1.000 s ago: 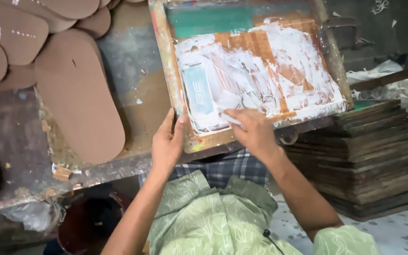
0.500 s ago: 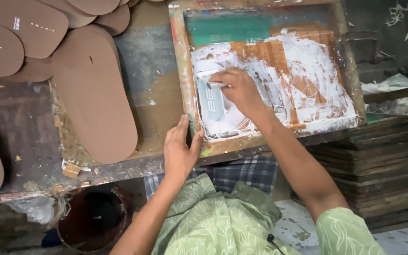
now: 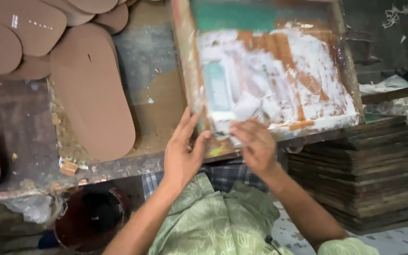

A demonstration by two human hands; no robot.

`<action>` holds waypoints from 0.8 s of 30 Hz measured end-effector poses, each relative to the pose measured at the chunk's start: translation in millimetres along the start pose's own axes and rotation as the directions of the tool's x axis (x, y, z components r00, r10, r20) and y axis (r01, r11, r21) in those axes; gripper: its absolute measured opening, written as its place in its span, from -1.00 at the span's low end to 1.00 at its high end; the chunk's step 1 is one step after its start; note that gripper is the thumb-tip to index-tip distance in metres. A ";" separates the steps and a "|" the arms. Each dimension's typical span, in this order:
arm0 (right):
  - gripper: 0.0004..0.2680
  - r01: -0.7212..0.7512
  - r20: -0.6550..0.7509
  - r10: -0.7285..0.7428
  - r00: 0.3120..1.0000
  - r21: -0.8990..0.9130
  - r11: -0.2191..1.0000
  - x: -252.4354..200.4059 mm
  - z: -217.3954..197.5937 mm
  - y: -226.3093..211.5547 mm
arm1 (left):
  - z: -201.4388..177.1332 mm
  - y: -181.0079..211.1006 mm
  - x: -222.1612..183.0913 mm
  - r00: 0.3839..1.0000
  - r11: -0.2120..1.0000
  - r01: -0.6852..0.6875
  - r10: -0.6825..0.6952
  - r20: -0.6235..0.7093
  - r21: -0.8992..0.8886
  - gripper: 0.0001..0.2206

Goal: Manually applying printed logos to sandal insoles using a screen printing frame and ink.

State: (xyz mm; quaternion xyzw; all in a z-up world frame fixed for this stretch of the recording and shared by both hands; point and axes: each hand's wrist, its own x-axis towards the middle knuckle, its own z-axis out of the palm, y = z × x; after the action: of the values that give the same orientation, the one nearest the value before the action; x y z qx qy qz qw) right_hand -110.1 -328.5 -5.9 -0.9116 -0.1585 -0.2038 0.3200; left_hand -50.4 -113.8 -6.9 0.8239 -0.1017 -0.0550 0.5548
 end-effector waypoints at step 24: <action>-0.84 0.142 -0.514 -0.221 0.829 -0.188 0.972 2.0 -142.6 44.1 | -83.7 -119.9 264.9 0.820 0.894 -0.151 0.351 -0.451 0.421 -0.78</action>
State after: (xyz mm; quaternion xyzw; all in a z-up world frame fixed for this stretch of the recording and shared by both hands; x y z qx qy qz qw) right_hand -128.3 -453.4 73.7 -0.8205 -0.1350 -0.4883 0.2648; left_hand 237.3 -55.2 -80.3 0.8755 -0.0673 0.2627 0.4000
